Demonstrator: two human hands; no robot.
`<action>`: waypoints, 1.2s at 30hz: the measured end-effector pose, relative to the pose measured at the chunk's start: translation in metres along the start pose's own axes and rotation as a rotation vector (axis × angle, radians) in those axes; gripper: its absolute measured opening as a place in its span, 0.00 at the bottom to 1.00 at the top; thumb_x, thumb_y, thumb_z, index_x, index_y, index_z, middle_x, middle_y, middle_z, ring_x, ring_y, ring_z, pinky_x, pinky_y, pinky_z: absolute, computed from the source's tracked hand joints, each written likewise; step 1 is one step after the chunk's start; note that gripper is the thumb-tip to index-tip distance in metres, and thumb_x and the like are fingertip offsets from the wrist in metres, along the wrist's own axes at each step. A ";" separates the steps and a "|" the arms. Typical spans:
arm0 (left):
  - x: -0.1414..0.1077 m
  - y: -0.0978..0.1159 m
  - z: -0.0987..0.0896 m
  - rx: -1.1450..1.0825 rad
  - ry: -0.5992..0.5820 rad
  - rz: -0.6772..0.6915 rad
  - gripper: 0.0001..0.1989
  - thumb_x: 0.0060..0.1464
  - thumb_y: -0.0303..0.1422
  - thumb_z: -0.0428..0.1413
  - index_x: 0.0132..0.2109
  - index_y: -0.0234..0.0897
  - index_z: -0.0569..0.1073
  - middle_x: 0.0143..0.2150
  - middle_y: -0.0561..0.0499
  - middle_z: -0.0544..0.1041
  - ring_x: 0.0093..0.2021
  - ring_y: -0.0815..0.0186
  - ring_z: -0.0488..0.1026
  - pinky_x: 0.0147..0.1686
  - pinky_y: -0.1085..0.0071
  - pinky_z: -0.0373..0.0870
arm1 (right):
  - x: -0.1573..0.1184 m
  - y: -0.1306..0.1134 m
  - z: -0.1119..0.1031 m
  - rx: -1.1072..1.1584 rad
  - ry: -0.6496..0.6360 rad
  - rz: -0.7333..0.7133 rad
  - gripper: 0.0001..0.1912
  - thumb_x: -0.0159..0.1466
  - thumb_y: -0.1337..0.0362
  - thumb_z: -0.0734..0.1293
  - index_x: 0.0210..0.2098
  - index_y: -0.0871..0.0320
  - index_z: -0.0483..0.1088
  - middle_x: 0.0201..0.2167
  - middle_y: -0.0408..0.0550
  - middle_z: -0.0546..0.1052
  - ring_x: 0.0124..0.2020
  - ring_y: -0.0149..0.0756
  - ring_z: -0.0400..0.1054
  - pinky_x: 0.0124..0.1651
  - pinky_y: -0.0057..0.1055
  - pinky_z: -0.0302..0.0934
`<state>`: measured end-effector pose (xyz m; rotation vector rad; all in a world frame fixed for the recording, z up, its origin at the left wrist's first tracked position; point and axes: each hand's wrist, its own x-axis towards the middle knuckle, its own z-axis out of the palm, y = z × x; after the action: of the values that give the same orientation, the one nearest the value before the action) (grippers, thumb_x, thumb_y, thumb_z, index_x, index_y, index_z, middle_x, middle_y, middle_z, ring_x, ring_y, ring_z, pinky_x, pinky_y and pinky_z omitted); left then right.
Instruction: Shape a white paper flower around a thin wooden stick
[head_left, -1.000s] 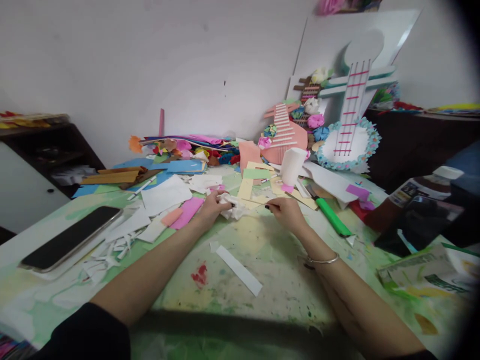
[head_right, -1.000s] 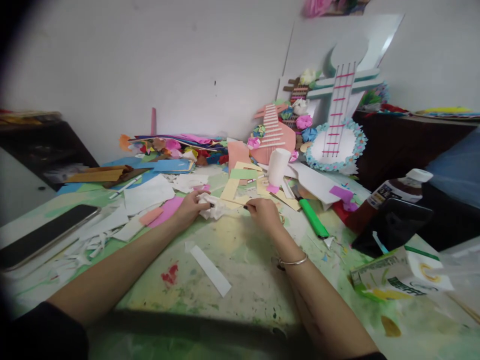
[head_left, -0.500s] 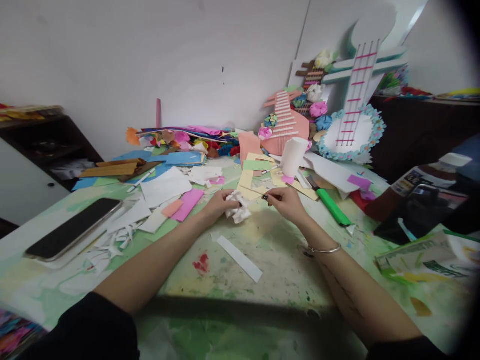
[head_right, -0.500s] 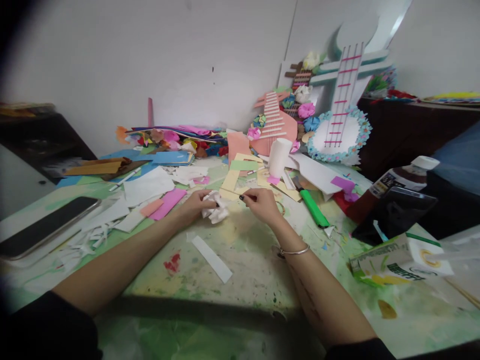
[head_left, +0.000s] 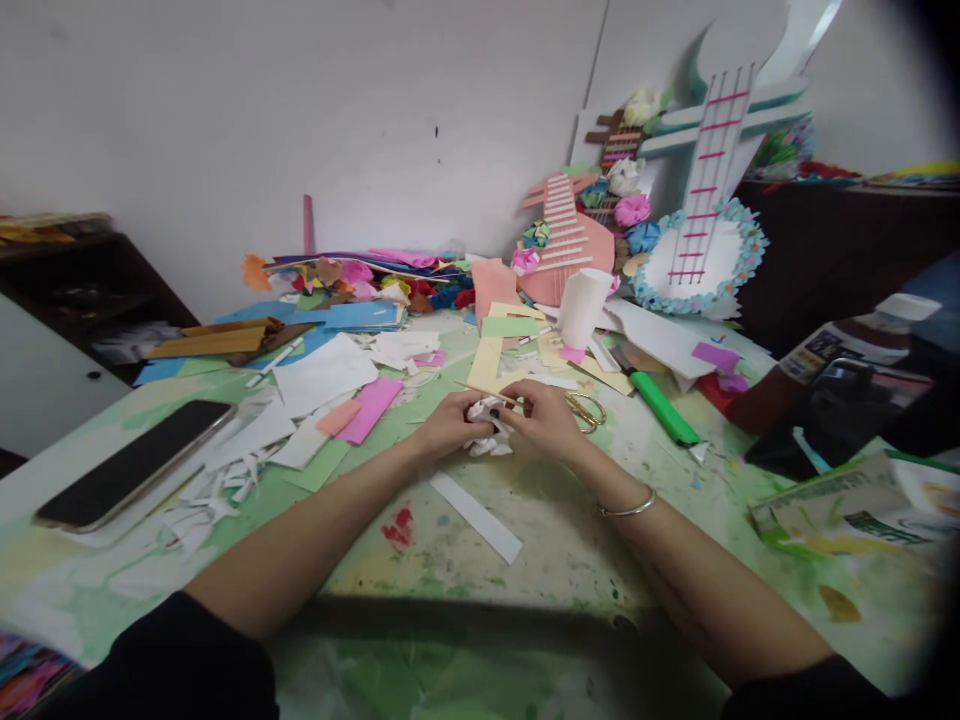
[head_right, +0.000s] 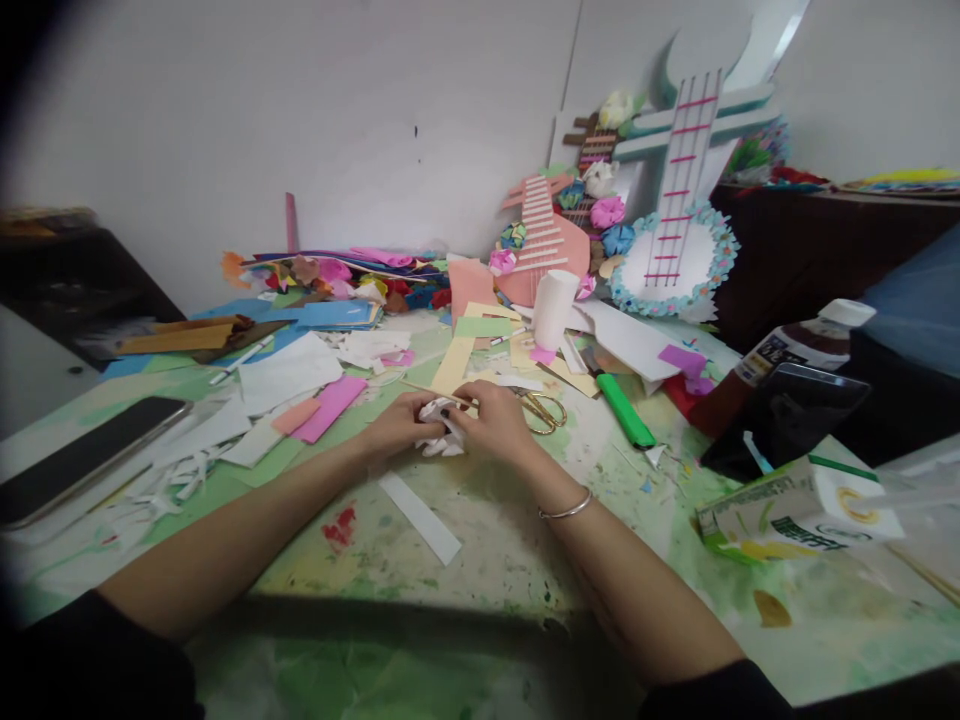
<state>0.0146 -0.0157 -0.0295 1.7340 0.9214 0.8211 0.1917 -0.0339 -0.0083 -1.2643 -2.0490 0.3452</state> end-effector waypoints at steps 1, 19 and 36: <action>0.000 0.001 0.000 0.012 -0.004 0.004 0.17 0.40 0.29 0.56 0.41 0.31 0.75 0.29 0.54 0.72 0.27 0.72 0.65 0.27 0.77 0.60 | 0.000 0.000 0.001 0.015 0.004 0.008 0.06 0.56 0.64 0.65 0.30 0.59 0.73 0.25 0.42 0.73 0.23 0.26 0.58 0.29 0.24 0.49; -0.002 0.009 0.000 -0.219 0.050 -0.060 0.14 0.39 0.30 0.58 0.37 0.29 0.75 0.27 0.52 0.72 0.25 0.72 0.65 0.25 0.76 0.59 | -0.003 0.003 0.000 0.054 0.163 -0.005 0.05 0.54 0.67 0.66 0.30 0.58 0.74 0.22 0.41 0.74 0.20 0.26 0.59 0.28 0.23 0.51; -0.003 0.000 0.006 -0.205 0.136 -0.053 0.18 0.38 0.28 0.58 0.38 0.37 0.62 0.26 0.58 0.67 0.23 0.73 0.65 0.22 0.78 0.59 | 0.000 0.008 -0.004 0.057 0.032 -0.018 0.04 0.54 0.68 0.67 0.29 0.59 0.75 0.25 0.42 0.75 0.23 0.26 0.59 0.28 0.23 0.49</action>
<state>0.0182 -0.0211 -0.0317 1.4860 0.9345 0.9732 0.1999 -0.0307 -0.0097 -1.2090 -2.0086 0.3698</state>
